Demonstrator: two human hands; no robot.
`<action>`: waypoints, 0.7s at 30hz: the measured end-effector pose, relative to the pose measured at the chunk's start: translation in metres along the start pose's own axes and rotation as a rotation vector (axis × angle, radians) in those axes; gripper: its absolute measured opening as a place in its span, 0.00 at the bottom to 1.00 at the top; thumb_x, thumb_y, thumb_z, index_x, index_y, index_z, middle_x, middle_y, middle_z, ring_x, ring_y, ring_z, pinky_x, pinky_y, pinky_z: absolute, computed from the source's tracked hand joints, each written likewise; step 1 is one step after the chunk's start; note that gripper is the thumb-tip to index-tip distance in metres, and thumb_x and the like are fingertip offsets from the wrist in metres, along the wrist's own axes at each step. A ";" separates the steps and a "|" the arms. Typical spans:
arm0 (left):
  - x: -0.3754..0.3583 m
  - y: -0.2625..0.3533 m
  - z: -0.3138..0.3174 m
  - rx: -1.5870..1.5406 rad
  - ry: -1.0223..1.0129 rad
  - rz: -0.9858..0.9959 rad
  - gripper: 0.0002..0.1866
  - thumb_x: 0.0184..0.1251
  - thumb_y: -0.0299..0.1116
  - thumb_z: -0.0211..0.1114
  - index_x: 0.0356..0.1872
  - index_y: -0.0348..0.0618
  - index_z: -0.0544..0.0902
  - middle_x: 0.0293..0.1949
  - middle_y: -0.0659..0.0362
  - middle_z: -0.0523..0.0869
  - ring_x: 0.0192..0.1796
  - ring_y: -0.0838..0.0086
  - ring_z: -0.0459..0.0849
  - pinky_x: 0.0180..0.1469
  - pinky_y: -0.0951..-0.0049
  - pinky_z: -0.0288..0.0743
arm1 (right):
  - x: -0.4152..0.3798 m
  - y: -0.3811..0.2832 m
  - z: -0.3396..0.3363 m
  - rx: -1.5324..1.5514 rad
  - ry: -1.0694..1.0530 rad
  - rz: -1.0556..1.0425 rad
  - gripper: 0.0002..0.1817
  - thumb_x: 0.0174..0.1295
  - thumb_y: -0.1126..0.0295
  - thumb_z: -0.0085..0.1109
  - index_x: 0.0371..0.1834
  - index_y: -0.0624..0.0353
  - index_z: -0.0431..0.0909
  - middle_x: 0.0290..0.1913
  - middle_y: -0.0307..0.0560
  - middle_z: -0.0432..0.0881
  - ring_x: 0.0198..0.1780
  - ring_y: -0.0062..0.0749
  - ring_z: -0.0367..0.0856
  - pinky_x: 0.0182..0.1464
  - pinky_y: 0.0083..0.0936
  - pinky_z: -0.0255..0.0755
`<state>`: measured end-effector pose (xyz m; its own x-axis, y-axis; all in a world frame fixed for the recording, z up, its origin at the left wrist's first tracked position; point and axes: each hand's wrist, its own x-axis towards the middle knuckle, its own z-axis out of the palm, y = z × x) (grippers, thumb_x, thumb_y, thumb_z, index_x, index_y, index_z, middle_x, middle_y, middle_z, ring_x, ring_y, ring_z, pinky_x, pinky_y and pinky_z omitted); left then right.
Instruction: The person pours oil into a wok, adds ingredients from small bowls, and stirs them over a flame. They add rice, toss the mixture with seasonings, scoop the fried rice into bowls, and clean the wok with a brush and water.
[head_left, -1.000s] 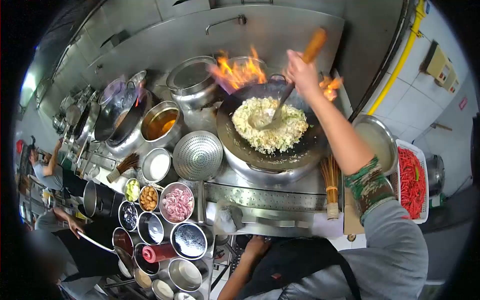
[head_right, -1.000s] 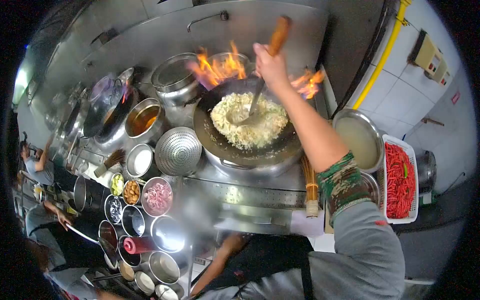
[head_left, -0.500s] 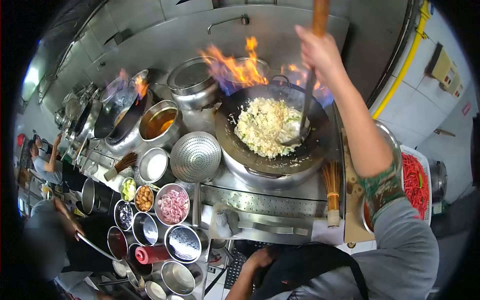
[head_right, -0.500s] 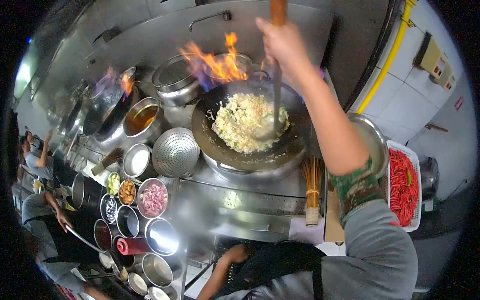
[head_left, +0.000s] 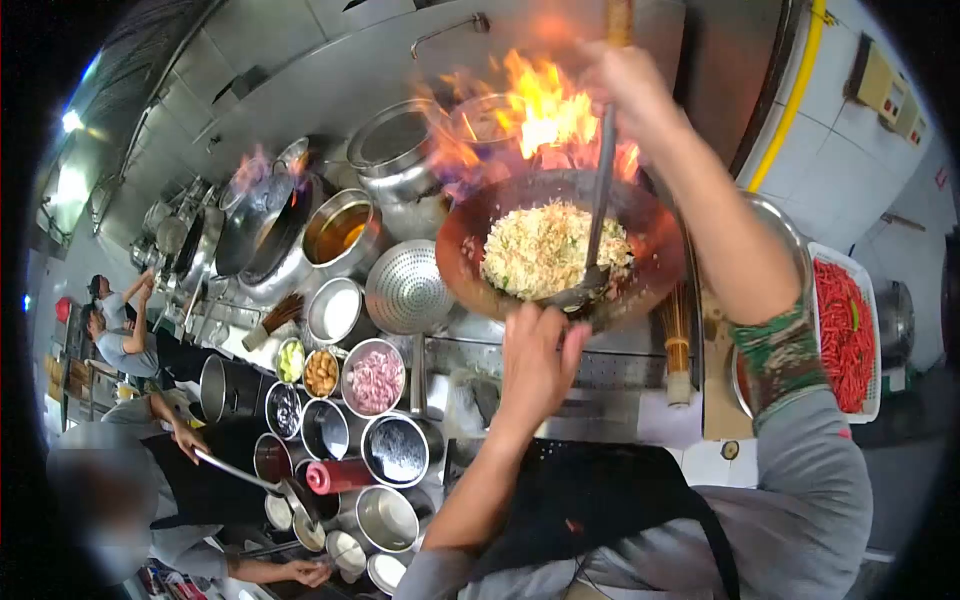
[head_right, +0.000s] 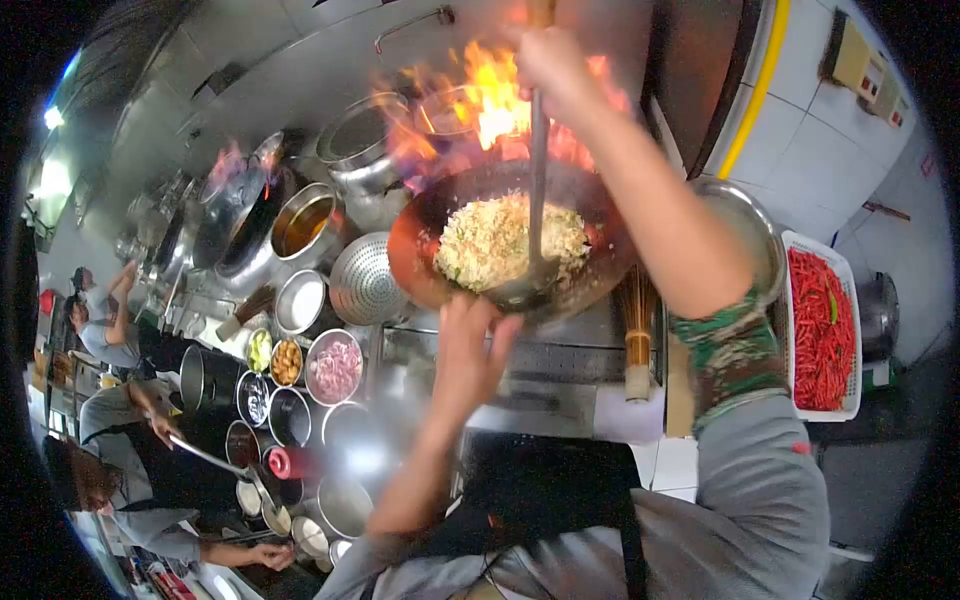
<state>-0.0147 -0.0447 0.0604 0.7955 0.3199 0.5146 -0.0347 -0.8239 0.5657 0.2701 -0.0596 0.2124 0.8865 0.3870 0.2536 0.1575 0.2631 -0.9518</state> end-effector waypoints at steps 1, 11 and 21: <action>-0.007 -0.007 0.011 0.024 0.017 0.021 0.11 0.63 0.34 0.68 0.31 0.40 0.74 0.34 0.48 0.73 0.38 0.50 0.72 0.40 0.54 0.65 | 0.000 0.008 0.013 -0.085 0.075 -0.052 0.15 0.66 0.62 0.60 0.23 0.55 0.71 0.15 0.33 0.66 0.14 0.21 0.62 0.15 0.25 0.59; -0.037 -0.001 -0.033 0.006 -0.017 -0.004 0.11 0.63 0.34 0.66 0.33 0.40 0.74 0.37 0.47 0.73 0.43 0.49 0.72 0.43 0.52 0.66 | -0.034 -0.004 0.028 -0.019 0.061 -0.196 0.16 0.67 0.62 0.61 0.24 0.53 0.68 0.14 0.31 0.65 0.12 0.20 0.63 0.16 0.24 0.59; -0.084 -0.048 0.002 0.025 -0.087 0.040 0.11 0.61 0.35 0.68 0.35 0.40 0.76 0.37 0.48 0.75 0.44 0.49 0.74 0.44 0.54 0.68 | -0.025 -0.004 0.029 -0.149 -0.013 -0.245 0.18 0.66 0.59 0.62 0.22 0.53 0.69 0.14 0.33 0.65 0.13 0.20 0.63 0.16 0.23 0.58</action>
<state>-0.0781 -0.0333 -0.0113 0.8435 0.2455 0.4778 -0.0532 -0.8470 0.5290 0.2344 -0.0445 0.2146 0.8086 0.3393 0.4807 0.4296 0.2180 -0.8763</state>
